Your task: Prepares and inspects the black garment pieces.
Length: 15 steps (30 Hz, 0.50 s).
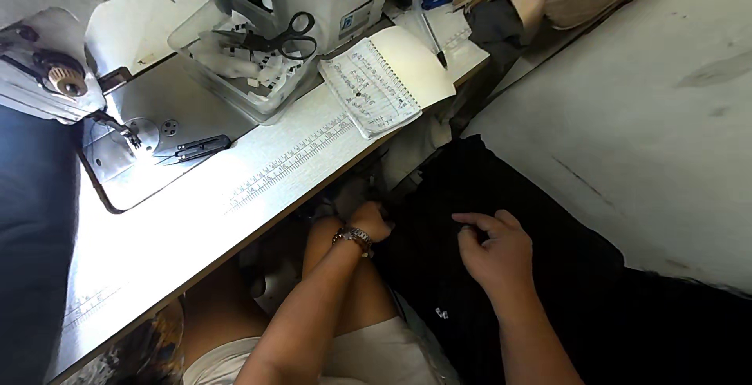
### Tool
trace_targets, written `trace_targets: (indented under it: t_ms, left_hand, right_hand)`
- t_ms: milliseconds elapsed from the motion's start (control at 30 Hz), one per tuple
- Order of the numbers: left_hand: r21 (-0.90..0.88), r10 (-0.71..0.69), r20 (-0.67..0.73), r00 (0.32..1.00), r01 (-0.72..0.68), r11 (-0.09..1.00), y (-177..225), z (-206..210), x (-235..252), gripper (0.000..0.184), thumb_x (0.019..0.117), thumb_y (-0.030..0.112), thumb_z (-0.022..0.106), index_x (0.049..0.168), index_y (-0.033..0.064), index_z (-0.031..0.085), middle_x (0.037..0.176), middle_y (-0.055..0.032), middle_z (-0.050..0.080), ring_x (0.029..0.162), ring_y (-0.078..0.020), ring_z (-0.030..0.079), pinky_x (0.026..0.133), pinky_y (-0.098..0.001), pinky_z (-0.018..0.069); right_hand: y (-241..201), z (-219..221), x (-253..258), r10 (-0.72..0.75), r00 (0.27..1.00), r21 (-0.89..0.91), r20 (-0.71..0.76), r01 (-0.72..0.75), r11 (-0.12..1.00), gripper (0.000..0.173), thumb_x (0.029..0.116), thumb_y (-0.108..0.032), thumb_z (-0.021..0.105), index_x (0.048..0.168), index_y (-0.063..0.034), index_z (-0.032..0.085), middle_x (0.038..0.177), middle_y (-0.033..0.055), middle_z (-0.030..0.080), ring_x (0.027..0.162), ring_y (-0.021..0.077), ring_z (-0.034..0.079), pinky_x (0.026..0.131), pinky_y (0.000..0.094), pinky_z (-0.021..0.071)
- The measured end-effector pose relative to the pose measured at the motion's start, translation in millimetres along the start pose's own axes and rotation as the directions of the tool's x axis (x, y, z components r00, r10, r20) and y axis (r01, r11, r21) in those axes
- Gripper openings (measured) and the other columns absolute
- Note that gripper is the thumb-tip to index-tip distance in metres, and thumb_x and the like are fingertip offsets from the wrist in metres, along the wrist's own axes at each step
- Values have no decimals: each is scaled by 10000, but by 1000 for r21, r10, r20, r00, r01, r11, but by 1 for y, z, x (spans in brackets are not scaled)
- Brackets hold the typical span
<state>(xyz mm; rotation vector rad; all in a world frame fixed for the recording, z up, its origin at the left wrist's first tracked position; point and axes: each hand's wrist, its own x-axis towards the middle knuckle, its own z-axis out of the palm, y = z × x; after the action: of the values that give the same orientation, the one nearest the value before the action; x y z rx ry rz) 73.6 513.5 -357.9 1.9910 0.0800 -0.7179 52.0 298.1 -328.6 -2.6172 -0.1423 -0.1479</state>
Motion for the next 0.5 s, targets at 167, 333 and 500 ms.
trace_targets:
  t_ms: [167,333,500]
  left_hand:
    - [-329,-119,-10,993,109,938,41,0,-5,264,997,130,666,1206,-30,643,984,-155,671,777,-174,617,743,-353,541]
    - [-305,43,-41,998,-54,951,15,26,37,230,1051,145,564,1183,-11,670,1097,-150,711,939,-196,682,853,-390,558]
    - [191,-216,116,970,191,963,2,24,37,474,1019,167,588,1452,-2,495,1346,-255,608,1242,-392,605,1026,-586,483]
  right_hand:
    - [-25,15,-2,97,979,-21,181,-95,995,575,793,-373,893,1160,30,709,1170,284,586,1018,438,625,822,616,541]
    - [-24,21,4,99,985,-86,144,-88,992,173,941,-21,689,1075,84,717,1107,308,622,997,470,647,850,619,545]
    - [35,-1,10,46,998,-13,-45,-47,999,186,979,-97,635,1078,31,726,1076,246,683,1016,406,659,867,599,526]
